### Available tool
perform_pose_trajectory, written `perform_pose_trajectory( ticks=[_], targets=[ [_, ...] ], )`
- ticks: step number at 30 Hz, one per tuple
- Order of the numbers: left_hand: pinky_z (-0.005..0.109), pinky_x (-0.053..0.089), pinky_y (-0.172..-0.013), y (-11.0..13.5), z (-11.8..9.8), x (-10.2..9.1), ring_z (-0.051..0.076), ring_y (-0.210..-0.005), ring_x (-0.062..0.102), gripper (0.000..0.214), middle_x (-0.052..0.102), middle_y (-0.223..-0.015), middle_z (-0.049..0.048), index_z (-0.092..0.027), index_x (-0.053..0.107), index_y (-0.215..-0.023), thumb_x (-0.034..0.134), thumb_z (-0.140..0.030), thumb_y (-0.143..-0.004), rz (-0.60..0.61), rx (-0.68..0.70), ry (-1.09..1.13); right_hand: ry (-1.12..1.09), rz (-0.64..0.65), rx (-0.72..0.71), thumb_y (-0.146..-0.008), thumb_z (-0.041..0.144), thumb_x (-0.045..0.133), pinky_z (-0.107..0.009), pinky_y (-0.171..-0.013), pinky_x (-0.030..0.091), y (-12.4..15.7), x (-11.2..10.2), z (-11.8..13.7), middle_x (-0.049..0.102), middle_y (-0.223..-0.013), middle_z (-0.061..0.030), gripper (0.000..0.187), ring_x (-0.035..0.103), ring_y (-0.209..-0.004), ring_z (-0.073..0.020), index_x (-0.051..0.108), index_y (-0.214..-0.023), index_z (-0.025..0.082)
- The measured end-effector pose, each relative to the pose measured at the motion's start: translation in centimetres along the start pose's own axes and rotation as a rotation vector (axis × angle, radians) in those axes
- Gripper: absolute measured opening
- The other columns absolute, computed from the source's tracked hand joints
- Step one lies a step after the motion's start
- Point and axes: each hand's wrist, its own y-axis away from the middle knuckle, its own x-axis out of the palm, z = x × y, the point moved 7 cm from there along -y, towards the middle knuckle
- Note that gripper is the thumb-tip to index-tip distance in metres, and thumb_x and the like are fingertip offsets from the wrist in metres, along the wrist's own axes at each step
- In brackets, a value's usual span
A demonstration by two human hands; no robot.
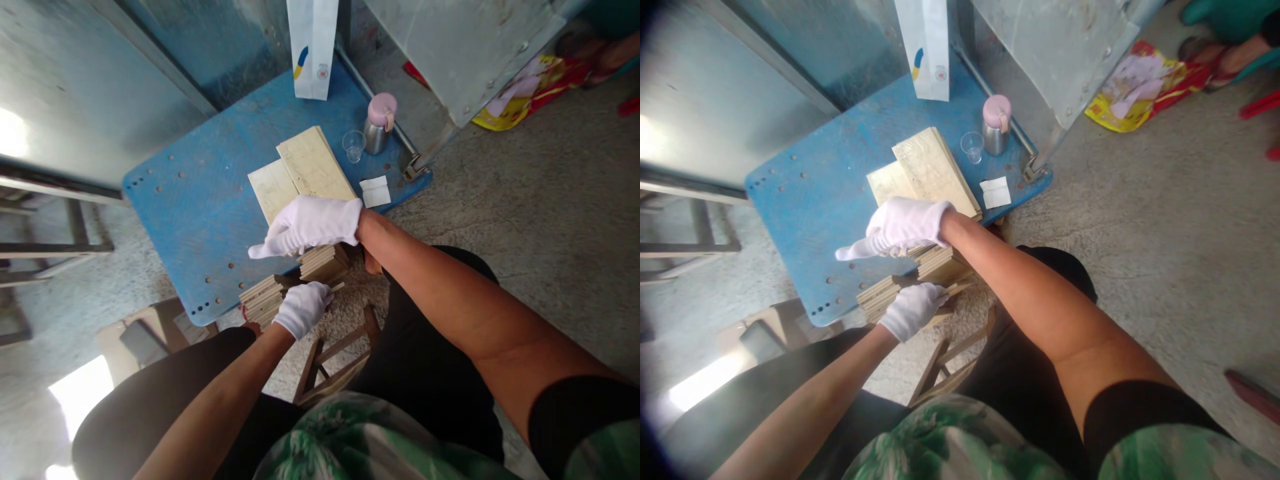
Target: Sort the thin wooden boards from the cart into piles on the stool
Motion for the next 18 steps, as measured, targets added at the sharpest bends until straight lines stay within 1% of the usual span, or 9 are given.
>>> perform_pose_trajectory(
  ticks=[2,5,10,13,18],
  targets=[
    [0.032,0.048,-0.069,-0.9,-0.1,0.4,0.025,-0.082,0.067,0.037,0.07,-0.091,0.0098,-0.02,0.068,-0.097,0.038,-0.042,-0.092,0.015,-0.007,-0.007,0.01,0.059,-0.081,-0.074,0.048,0.071,-0.023,-0.053,0.037,-0.3,0.3,0.1,0.064,-0.065,-0.0015,0.035,0.053,-0.058,-0.0111,0.071,-0.076,0.013],
    [0.033,0.049,-0.073,-2.2,0.0,0.6,0.025,-0.086,0.067,0.041,0.07,-0.093,0.0113,-0.018,0.068,-0.098,0.035,-0.042,-0.094,0.017,-0.035,-0.009,0.033,0.087,-0.137,-0.073,0.054,0.069,-0.024,-0.052,0.035,-0.7,0.5,-0.1,0.064,-0.066,-0.003,0.043,0.05,-0.056,-0.011,0.071,-0.078,0.011],
    [0.033,0.049,-0.081,-3.8,-0.2,0.7,0.025,-0.092,0.066,0.039,0.07,-0.095,0.0115,-0.018,0.067,-0.101,0.038,-0.043,-0.093,0.03,-0.064,0.014,0.07,0.081,-0.124,-0.075,0.059,0.064,-0.025,-0.053,0.035,-1.0,0.5,-0.3,0.063,-0.065,-0.0041,0.047,0.048,-0.056,-0.0122,0.072,-0.077,0.013],
    [0.033,0.047,-0.086,-4.5,-0.3,1.1,0.025,-0.095,0.065,0.038,0.07,-0.095,0.0118,-0.017,0.067,-0.103,0.04,-0.042,-0.093,0.039,-0.088,0.033,0.093,0.079,-0.14,-0.075,0.061,0.063,-0.026,-0.053,0.034,-1.1,0.5,-0.2,0.063,-0.065,-0.004,0.049,0.048,-0.056,-0.0122,0.072,-0.078,0.013],
    [0.034,0.048,-0.086,-5.3,0.2,1.8,0.026,-0.097,0.065,0.037,0.07,-0.095,0.0139,-0.016,0.067,-0.104,0.042,-0.041,-0.092,0.051,-0.136,0.067,0.116,0.085,-0.17,-0.076,0.064,0.059,-0.026,-0.055,0.033,-1.4,0.6,-0.1,0.062,-0.065,-0.0033,0.054,0.047,-0.057,-0.0116,0.071,-0.077,0.012]
  ],
)
